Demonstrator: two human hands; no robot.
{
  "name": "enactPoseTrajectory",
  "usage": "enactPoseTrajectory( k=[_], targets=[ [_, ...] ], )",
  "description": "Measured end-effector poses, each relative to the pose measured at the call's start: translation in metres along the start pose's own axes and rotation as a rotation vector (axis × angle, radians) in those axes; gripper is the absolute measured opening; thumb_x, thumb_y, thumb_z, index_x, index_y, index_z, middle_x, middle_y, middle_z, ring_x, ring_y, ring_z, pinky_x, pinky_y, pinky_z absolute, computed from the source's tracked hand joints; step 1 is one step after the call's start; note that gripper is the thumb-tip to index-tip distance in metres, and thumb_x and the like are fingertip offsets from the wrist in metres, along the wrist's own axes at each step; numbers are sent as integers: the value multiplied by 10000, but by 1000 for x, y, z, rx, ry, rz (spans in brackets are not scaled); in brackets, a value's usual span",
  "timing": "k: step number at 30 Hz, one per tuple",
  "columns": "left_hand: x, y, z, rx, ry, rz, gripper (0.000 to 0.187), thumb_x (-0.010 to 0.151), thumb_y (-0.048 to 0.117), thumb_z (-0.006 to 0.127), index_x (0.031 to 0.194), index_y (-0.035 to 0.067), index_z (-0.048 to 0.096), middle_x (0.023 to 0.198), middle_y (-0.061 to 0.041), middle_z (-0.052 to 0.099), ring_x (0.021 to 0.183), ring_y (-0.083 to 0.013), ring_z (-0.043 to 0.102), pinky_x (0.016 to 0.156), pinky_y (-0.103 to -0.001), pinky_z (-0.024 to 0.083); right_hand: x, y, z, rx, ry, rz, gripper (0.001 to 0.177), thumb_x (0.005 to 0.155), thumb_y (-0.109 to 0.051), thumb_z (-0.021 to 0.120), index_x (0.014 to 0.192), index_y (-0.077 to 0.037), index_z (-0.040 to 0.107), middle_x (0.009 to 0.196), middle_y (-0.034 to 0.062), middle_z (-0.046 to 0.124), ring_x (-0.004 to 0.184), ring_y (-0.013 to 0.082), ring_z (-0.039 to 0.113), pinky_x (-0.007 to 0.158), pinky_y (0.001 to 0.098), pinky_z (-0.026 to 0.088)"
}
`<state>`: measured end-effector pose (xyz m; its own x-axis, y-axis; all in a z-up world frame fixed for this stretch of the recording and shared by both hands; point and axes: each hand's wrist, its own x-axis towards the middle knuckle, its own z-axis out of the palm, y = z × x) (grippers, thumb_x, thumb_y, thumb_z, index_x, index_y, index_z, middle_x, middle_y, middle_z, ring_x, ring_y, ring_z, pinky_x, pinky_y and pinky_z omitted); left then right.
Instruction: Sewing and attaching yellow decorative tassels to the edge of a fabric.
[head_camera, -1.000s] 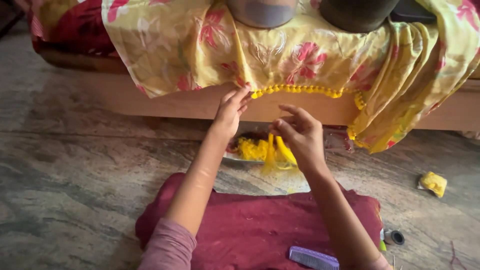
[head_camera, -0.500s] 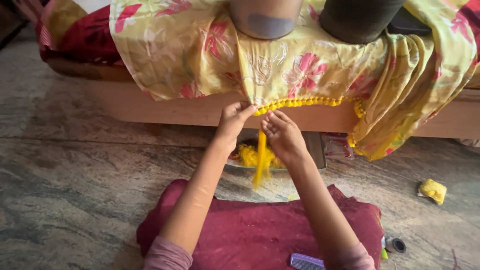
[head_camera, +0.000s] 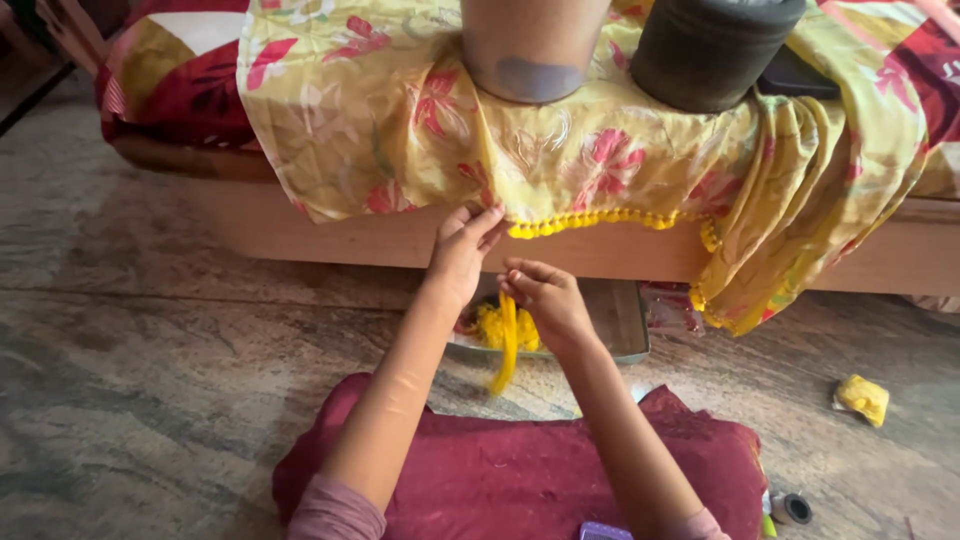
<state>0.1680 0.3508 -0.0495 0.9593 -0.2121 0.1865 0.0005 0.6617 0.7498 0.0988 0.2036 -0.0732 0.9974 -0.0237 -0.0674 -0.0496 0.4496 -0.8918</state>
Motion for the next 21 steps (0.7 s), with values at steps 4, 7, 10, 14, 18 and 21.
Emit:
enactPoseTrajectory(
  k=[4,7,10,14,18,21],
  targets=[
    [-6,14,4,87,9,80,114,939,87,706,1045,47,711,1028,-24,735,976,-112,673,908,-264,512,3,1,8,-85,-78,-47,267,911,46,618,1162,2,699,940,100,673,874,193,691,827,302,592],
    [-11,21,2,169,19,121,105,898,43,717,1003,47,720,990,-5,742,945,-87,673,888,-247,523,10,2,19,-47,-32,-26,160,907,40,655,1067,33,653,905,130,704,776,189,657,702,290,538],
    [-11,24,-3,248,15,140,87,896,35,722,982,40,717,961,-1,738,912,-80,671,854,-248,531,19,9,23,-8,10,-86,110,931,16,674,1038,42,663,903,99,697,758,170,648,680,281,523],
    [-11,25,-9,307,31,134,47,917,44,716,963,40,708,926,5,720,878,-71,654,820,-241,515,20,11,29,-19,13,-168,111,923,15,686,1032,1,669,902,84,709,769,151,649,713,282,533],
    [-11,25,-10,293,33,138,26,920,46,705,944,52,698,900,28,700,853,-54,632,799,-232,500,21,15,29,40,-19,-238,106,923,26,700,1023,3,675,892,71,703,788,145,657,752,289,550],
    [-11,24,-9,291,33,135,23,916,46,704,936,55,698,875,35,687,815,-51,609,768,-231,486,19,11,31,51,7,-203,100,922,19,696,1016,-4,671,889,69,703,797,145,666,759,286,555]
  ],
)
